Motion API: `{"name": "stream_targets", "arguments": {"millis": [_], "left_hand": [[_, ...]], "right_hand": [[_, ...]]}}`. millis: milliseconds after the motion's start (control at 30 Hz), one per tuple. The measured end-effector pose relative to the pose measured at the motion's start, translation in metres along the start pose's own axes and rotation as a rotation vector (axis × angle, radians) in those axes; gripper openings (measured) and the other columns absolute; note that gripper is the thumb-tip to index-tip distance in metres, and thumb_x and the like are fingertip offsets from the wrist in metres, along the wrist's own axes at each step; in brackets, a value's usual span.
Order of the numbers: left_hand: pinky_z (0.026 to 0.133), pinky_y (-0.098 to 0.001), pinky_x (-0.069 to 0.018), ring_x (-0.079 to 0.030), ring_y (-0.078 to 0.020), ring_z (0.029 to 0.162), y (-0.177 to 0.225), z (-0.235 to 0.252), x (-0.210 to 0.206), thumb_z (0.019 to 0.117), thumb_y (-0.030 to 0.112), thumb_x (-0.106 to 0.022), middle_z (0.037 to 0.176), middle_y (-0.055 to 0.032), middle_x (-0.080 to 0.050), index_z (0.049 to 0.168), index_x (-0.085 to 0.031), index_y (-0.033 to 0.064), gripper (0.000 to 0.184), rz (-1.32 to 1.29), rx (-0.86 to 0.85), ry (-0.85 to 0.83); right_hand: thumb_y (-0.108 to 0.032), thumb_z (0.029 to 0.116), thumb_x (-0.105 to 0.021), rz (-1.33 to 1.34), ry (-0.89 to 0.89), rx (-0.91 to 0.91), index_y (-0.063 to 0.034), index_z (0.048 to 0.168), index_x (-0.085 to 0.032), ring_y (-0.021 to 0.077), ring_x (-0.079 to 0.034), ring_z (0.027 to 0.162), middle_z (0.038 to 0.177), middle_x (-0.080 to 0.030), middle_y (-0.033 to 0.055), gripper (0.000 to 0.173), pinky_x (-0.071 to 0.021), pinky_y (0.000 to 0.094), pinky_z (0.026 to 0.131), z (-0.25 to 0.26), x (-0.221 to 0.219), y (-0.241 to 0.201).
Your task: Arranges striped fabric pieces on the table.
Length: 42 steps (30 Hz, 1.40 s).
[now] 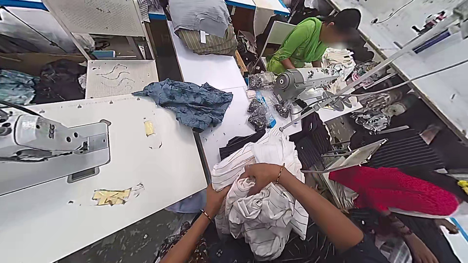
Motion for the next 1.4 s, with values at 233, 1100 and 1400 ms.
{"name": "stream_targets", "arguments": {"millis": [233, 1100, 1400], "left_hand": [[0.084, -0.0239, -0.0586, -0.07, -0.0035, 0.088, 0.049, -0.017, -0.022, 0.0633, 0.005, -0.082, 0.094, -0.0048, -0.073, 0.111, -0.062, -0.0078, 0.053, 0.01, -0.045, -0.144], [0.075, -0.0304, -0.0618, -0.07, -0.0152, 0.079, 0.335, -0.112, 0.181, 0.0804, -0.02, -0.053, 0.084, -0.0111, -0.065, 0.116, -0.043, -0.0124, 0.038, -0.269, -0.553, 0.467], [0.09, -0.0195, -0.0576, -0.07, 0.0035, 0.097, 0.335, -0.121, 0.11, 0.0743, 0.0, -0.076, 0.1, 0.0168, -0.076, 0.107, -0.072, 0.0268, 0.043, -0.046, -0.726, -0.528]], "right_hand": [[-0.046, 0.0909, -0.074, -0.133, 0.051, -0.189, 0.0039, 0.12, -0.066, 0.0451, -0.059, 0.118, 0.124, -0.063, 0.0275, 0.058, -0.0403, 0.0684, 0.094, -0.039, 0.01, 0.003], [-0.033, 0.1037, -0.061, 0.185, 0.8, -0.275, 0.0002, 0.139, -0.06, 0.0331, -0.062, 0.126, 0.137, -0.064, 0.0201, 0.049, -0.0435, 0.0469, 0.112, -0.106, 0.102, 0.016], [-0.019, 0.0707, -0.093, 0.221, 1.173, 0.1, -0.0025, 0.157, -0.037, 0.0293, -0.05, 0.138, 0.153, -0.049, 0.0188, 0.104, -0.0428, 0.0459, 0.113, -0.158, 0.079, -0.118]]}}
Point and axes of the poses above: each hand's wrist, its own z-axis towards the middle knuckle, its own x-axis out of the back of the hand, y = z × x, the point moved 8 cm from there along z, towards the middle knuckle
